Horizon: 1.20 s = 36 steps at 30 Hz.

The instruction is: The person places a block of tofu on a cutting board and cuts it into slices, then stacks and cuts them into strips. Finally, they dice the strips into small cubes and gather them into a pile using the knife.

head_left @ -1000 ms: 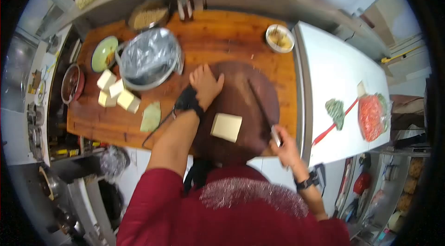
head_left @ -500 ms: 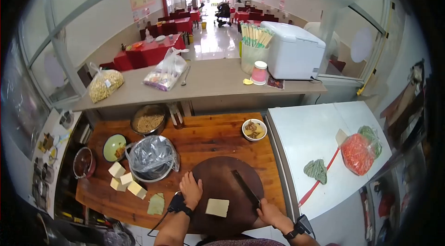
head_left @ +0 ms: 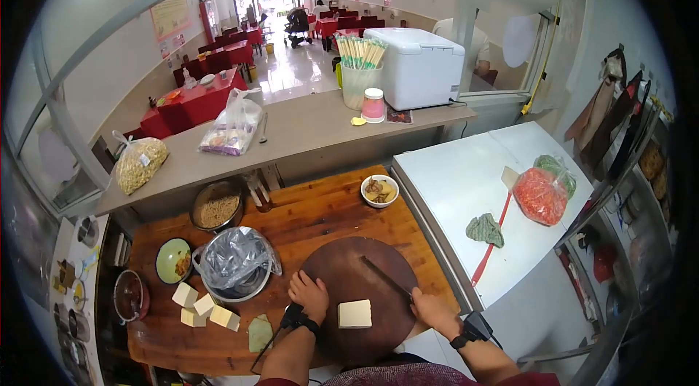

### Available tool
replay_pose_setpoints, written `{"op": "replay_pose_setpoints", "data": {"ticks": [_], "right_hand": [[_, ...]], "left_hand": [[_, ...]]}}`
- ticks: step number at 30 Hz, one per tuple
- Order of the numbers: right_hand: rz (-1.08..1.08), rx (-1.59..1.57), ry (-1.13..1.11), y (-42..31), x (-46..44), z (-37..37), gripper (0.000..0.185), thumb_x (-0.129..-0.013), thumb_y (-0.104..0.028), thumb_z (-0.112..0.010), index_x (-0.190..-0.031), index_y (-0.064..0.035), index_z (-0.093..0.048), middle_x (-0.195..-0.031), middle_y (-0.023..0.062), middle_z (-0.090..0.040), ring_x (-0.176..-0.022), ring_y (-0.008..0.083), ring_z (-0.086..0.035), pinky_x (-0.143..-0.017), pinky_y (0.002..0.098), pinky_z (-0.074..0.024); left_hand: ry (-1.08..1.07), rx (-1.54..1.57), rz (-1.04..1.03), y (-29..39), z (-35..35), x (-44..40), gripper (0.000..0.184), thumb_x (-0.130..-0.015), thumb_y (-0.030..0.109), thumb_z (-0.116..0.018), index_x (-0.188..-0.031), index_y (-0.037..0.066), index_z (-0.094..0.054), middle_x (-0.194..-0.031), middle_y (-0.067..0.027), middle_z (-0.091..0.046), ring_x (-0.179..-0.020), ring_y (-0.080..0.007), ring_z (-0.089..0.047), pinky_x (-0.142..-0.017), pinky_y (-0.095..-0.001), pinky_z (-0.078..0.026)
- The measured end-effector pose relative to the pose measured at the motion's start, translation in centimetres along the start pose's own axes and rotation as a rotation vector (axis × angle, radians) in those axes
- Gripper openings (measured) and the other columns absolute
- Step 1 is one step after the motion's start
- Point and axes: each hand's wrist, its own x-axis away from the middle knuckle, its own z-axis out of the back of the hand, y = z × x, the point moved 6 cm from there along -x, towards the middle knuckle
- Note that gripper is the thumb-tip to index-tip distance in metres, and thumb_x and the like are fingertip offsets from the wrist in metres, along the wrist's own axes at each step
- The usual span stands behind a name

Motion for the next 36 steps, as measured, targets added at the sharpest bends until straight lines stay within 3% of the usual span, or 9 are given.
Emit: {"op": "replay_pose_setpoints", "data": {"ticks": [7, 13, 15, 31, 34, 36], "right_hand": [[-0.031, 0.025, -0.055, 0.3, 0.0, -0.7, 0.023, -0.087, -0.019, -0.048, -0.1, -0.0004, -0.043, -0.084, 0.0264, -0.061, -0.08, 0.0449, -0.059, -0.07, 0.052, -0.0446], [0.031, -0.074, 0.052, 0.6, -0.2, -0.6, 0.016, -0.088, -0.014, -0.042, -0.099, -0.0014, -0.043, -0.082, 0.0271, -0.061, -0.078, 0.0458, -0.059, -0.067, 0.0535, -0.044], [0.077, -0.096, -0.005, 0.0, 0.1, -0.4, 0.017, -0.09, -0.012, -0.035, -0.099, -0.0007, -0.043, -0.09, 0.0272, -0.061, -0.086, 0.0447, -0.06, -0.071, 0.0522, -0.0469], [0.078, -0.081, -0.028, 0.2, -0.2, 1.0, 0.02, -0.091, -0.011, -0.033, -0.103, 0.0005, -0.045, -0.096, 0.0277, -0.061, -0.09, 0.0439, -0.06, -0.074, 0.0511, -0.0467], [0.049, -0.116, 0.022, 0.7, -0.4, -0.1, 0.017, -0.09, -0.014, -0.037, -0.1, -0.0015, -0.044, -0.088, 0.0264, -0.062, -0.082, 0.0457, -0.059, -0.07, 0.0536, -0.0448], [0.03, -0.137, -0.048, 0.6, -0.3, 0.1, 0.02, -0.091, -0.011, -0.033, -0.103, -0.0005, -0.045, -0.093, 0.0271, -0.062, -0.09, 0.0446, -0.059, -0.073, 0.052, -0.0462]], "left_hand": [[-0.014, 0.033, 0.021, -1.0, -1.0, 0.2, 0.049, -0.078, 0.026, -0.06, -0.119, 0.001, -0.048, -0.124, -0.0173, -0.046, -0.114, -0.0338, -0.043, -0.094, -0.0473, -0.032], [-0.005, -0.006, -0.012, -0.9, -1.7, -0.2, 0.05, -0.08, 0.028, -0.058, -0.12, 0.0, -0.048, -0.126, -0.017, -0.046, -0.115, -0.0333, -0.043, -0.096, -0.0451, -0.032], [-0.041, -0.003, 0.03, -1.3, -1.8, -0.1, 0.049, -0.081, 0.027, -0.057, -0.121, 0.0, -0.048, -0.127, -0.0172, -0.045, -0.116, -0.0334, -0.042, -0.096, -0.0454, -0.031], [-0.003, -0.024, 0.008, -1.4, -2.0, -0.2, 0.05, -0.081, 0.028, -0.058, -0.12, -0.001, -0.048, -0.126, -0.017, -0.046, -0.116, -0.0336, -0.042, -0.096, -0.0434, -0.032], [0.003, -0.024, -0.005, -1.4, -2.2, -0.1, 0.05, -0.079, 0.027, -0.059, -0.119, -0.001, -0.049, -0.125, -0.0179, -0.047, -0.114, -0.034, -0.044, -0.094, -0.0447, -0.033], [-0.032, 0.0, 0.015, -1.0, -1.2, -0.3, 0.05, -0.078, 0.027, -0.059, -0.119, 0.0, -0.049, -0.125, -0.0183, -0.047, -0.113, -0.0342, -0.044, -0.094, -0.0455, -0.034]]}}
